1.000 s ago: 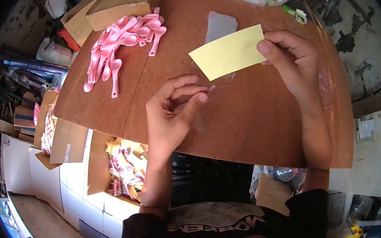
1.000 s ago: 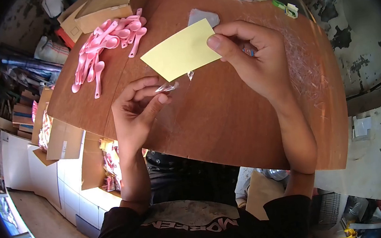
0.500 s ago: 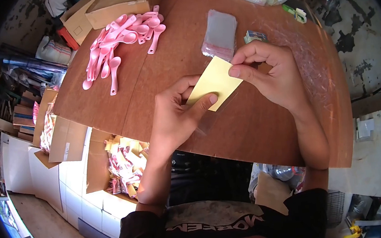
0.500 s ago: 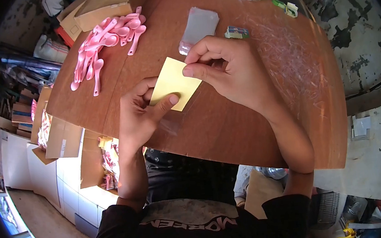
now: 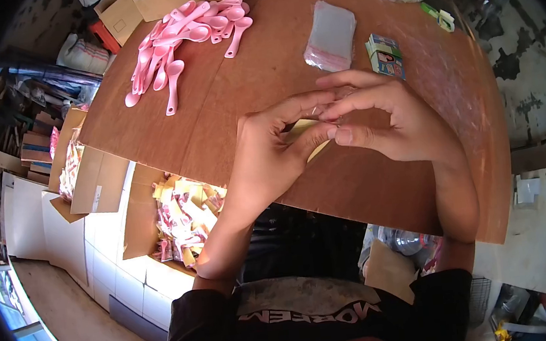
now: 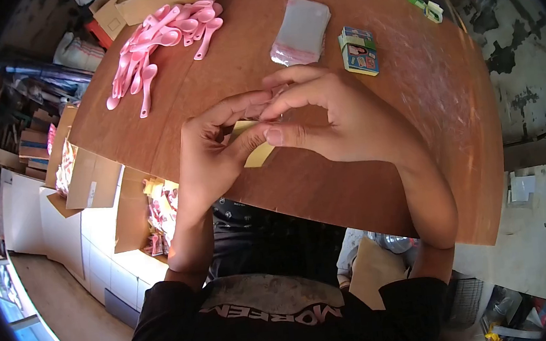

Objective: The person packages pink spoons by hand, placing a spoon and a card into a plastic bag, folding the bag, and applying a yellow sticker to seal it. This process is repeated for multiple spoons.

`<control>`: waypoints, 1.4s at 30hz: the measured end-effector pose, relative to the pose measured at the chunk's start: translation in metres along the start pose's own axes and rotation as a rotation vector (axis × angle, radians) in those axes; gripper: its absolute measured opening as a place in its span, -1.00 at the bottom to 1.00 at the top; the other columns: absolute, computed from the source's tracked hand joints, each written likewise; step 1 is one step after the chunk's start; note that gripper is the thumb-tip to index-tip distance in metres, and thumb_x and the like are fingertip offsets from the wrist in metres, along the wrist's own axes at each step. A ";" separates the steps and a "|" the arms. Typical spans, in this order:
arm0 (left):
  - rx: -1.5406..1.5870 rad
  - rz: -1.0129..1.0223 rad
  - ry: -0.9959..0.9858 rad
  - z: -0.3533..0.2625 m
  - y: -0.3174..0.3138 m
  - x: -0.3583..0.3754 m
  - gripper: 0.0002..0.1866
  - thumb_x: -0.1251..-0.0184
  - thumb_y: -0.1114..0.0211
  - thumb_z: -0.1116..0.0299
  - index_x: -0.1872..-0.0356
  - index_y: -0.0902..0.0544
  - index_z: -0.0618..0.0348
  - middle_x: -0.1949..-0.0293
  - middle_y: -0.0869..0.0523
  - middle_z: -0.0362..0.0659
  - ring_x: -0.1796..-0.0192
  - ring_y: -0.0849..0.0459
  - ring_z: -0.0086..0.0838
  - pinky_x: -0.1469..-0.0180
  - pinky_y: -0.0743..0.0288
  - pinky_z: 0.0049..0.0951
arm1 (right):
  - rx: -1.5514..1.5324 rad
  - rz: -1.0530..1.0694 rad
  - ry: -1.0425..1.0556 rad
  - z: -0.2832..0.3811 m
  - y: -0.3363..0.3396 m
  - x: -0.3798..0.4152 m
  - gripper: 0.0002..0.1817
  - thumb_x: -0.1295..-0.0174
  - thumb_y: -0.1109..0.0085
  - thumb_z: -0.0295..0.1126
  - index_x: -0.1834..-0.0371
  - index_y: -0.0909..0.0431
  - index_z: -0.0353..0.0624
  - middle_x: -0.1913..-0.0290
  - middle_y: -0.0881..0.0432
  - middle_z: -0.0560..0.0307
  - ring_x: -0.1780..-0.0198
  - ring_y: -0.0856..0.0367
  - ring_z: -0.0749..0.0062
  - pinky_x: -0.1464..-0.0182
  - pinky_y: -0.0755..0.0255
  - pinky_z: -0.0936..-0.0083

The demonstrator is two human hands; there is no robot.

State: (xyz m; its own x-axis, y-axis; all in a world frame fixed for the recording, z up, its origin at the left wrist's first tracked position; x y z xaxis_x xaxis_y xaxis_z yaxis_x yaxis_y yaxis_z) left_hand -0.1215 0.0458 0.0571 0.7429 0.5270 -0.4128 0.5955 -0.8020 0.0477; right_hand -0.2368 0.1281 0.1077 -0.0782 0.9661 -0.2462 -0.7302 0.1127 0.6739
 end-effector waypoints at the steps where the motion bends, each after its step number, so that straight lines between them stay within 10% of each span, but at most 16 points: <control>1: -0.001 -0.004 -0.001 -0.004 0.000 0.000 -0.63 -0.17 -0.36 0.61 -0.04 -0.59 0.41 0.12 -0.74 -0.07 0.12 -0.69 -0.54 0.05 -0.56 -0.56 | 0.001 0.013 0.015 0.002 -0.002 0.001 -0.70 -0.09 -0.39 -0.32 0.17 -0.65 -0.29 -0.04 -0.58 -0.10 -0.09 -0.56 0.11 -0.11 -0.41 0.37; 7: -0.189 0.061 -0.246 -0.024 -0.010 -0.001 -0.61 -0.07 -0.43 0.55 0.00 -0.66 0.28 0.12 -0.74 -0.01 0.05 -0.71 -0.37 0.01 -0.56 -0.44 | -0.003 0.181 0.009 0.010 -0.004 0.005 -0.73 -0.05 -0.36 -0.42 0.21 -0.63 -0.34 0.17 -0.66 -0.13 0.14 -0.66 0.06 0.07 -0.50 0.35; 12: -0.292 -0.191 -0.353 -0.029 0.008 0.013 -0.30 0.00 -0.53 0.35 -0.21 -0.44 0.26 -0.26 -0.36 0.12 -0.29 -0.41 -0.11 -0.26 -0.32 -0.21 | 0.369 -0.212 0.010 0.024 0.010 -0.001 -0.82 -0.16 -0.12 -0.64 0.17 -0.61 -0.35 0.13 -0.65 -0.08 0.18 -0.67 0.11 0.16 -0.54 0.37; 14: 0.224 -0.152 -0.058 0.002 0.009 0.023 -0.34 -0.20 -0.39 0.18 -0.25 -0.35 0.28 -0.19 -0.43 0.02 -0.26 -0.44 -0.19 -0.31 -0.28 -0.23 | 0.563 -0.465 0.139 0.044 0.014 -0.001 -0.79 -0.09 -0.15 -0.70 0.19 -0.62 -0.36 0.11 -0.64 -0.07 0.15 -0.67 0.12 0.15 -0.56 0.37; 18: 1.328 0.128 0.300 0.028 -0.008 0.028 -0.20 -0.32 0.02 -0.33 -0.31 -0.25 0.14 -0.22 -0.44 -0.07 -0.28 -0.41 -0.25 -0.35 -0.25 -0.15 | 0.723 -0.312 0.440 0.060 -0.025 -0.013 -0.73 0.03 -0.24 -0.65 0.18 -0.62 -0.36 0.07 -0.63 -0.08 0.12 -0.68 0.14 0.16 -0.59 0.32; 23: 1.360 -0.459 0.333 0.048 0.054 0.030 -0.62 -0.49 -0.06 0.23 -0.23 -0.33 0.13 -0.07 -0.57 0.02 -0.16 -0.57 -0.17 -0.24 -0.48 -0.12 | 0.873 -0.146 0.520 0.049 -0.089 -0.032 -0.78 -0.16 -0.18 -0.40 0.16 -0.64 -0.23 -0.07 -0.59 0.09 -0.13 -0.56 0.24 -0.18 -0.45 0.16; 27: 1.287 -0.736 0.022 0.058 0.136 0.051 -0.54 -0.47 -0.11 0.27 -0.29 -0.25 0.16 -0.03 -0.57 0.00 -0.14 -0.58 -0.20 -0.29 -0.44 -0.11 | 0.741 -0.111 0.730 0.049 -0.100 -0.048 -0.82 -0.13 -0.22 -0.34 0.22 -0.68 -0.09 0.00 -0.64 0.19 -0.10 -0.57 0.33 -0.22 -0.43 0.19; 33: 1.023 -0.905 -0.131 0.058 0.168 0.061 -0.46 -0.43 -0.17 0.25 -0.31 -0.20 0.19 -0.07 -0.52 0.02 -0.15 -0.55 -0.21 -0.33 -0.38 -0.08 | 0.497 -0.304 0.141 -0.057 -0.061 -0.150 -0.74 -0.25 -0.14 -0.45 -0.01 -0.59 -0.14 0.21 -0.63 -0.04 0.18 -0.59 0.08 0.11 -0.45 0.30; 42: 0.962 -0.837 -0.049 0.054 0.151 0.055 -0.46 -0.46 -0.12 0.23 -0.33 -0.20 0.23 -0.13 -0.47 0.06 -0.25 -0.47 -0.14 -0.39 -0.28 -0.05 | 0.511 -0.107 -0.164 -0.117 -0.075 -0.173 -0.84 -0.12 -0.30 -0.35 0.35 -0.63 -0.22 0.42 -0.60 -0.05 0.29 -0.59 0.12 0.21 -0.44 0.22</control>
State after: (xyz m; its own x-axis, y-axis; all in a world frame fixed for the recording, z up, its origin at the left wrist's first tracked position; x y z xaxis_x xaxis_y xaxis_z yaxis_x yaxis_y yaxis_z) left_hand -0.0075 -0.0622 -0.0077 0.2253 0.9738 -0.0315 0.3982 -0.1216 -0.9092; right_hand -0.2479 -0.0751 0.0185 0.1153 0.9619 -0.2480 -0.3021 0.2718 0.9137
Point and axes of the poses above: each hand's wrist, its own x-axis away from the middle knuckle, its own y-axis out of the back of the hand, z = x × y, the point moved 6 cm from there along -x, towards the middle knuckle
